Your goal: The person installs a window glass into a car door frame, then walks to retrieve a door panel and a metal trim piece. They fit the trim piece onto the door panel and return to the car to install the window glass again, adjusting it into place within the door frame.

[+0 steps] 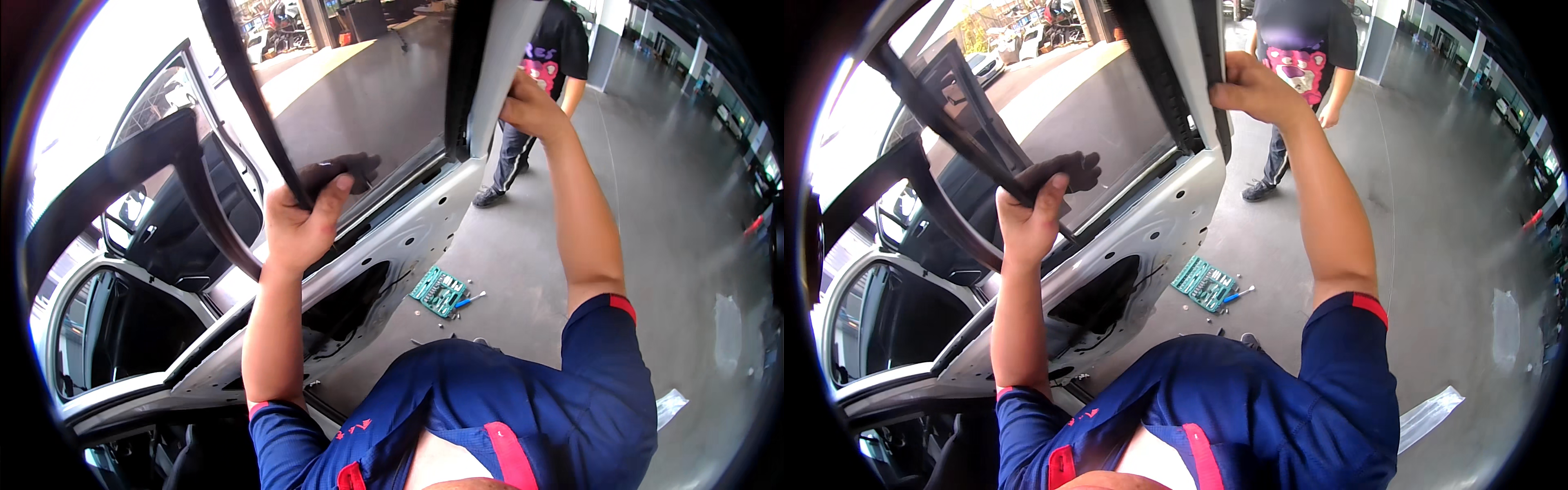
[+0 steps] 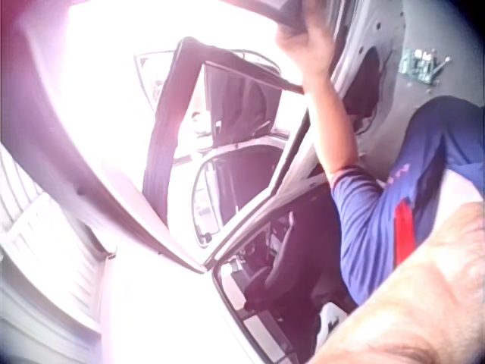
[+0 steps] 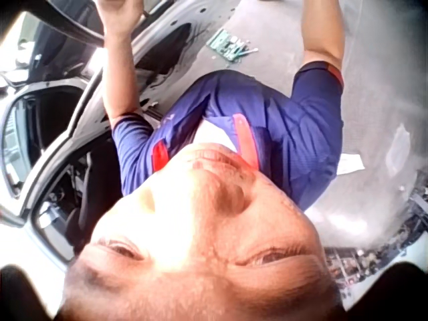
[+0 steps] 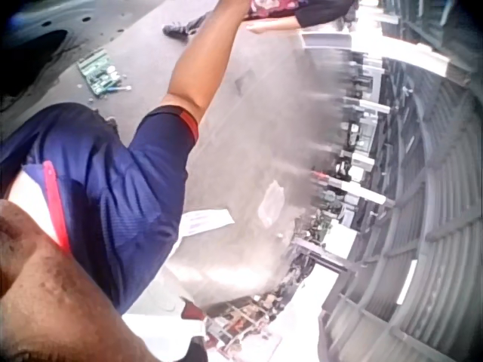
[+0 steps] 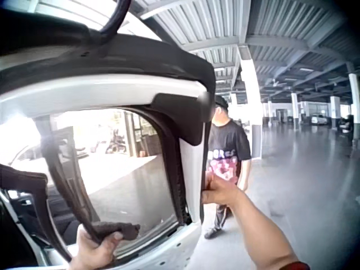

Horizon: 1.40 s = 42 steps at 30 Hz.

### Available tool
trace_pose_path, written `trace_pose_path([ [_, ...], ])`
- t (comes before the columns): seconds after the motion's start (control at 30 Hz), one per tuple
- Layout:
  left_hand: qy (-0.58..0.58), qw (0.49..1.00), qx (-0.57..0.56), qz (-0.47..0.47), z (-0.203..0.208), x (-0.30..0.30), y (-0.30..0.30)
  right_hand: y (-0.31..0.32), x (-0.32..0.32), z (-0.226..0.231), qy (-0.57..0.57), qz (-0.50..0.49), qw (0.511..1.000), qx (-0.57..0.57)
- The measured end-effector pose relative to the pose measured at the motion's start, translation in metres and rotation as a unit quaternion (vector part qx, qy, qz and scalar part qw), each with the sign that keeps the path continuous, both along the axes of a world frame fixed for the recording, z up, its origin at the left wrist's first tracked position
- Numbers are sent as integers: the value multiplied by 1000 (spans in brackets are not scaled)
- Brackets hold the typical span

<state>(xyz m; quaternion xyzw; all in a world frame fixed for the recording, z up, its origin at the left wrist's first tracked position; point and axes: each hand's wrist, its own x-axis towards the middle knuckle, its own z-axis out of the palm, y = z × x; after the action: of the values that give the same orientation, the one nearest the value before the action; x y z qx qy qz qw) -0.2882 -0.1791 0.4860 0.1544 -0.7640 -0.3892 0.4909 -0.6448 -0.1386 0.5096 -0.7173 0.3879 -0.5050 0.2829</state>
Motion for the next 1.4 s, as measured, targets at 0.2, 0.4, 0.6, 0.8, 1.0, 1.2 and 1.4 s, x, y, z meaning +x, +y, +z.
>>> trace_pose_path([
  [0.2,57,997,-16,-45,-6,-3,-5,-18,10,7,-3,99,991,88],
  [0.4,60,998,-7,-33,-13,3,-14,-15,9,7,35,76,990,115],
  [0.6,41,999,-18,-9,-14,5,-19,-32,-8,-5,40,68,986,144],
  [0.8,111,990,21,-87,-12,-7,-9,-34,3,-12,-6,96,993,67],
  [1.0,99,992,13,-83,-13,-10,-11,-28,14,-7,-35,138,989,46],
  [1.2,97,990,15,-96,-9,-15,-8,-34,7,-15,-26,102,994,39],
  [1.4,79,993,-16,-91,-3,-17,-4,-41,7,-19,-35,127,991,20],
])
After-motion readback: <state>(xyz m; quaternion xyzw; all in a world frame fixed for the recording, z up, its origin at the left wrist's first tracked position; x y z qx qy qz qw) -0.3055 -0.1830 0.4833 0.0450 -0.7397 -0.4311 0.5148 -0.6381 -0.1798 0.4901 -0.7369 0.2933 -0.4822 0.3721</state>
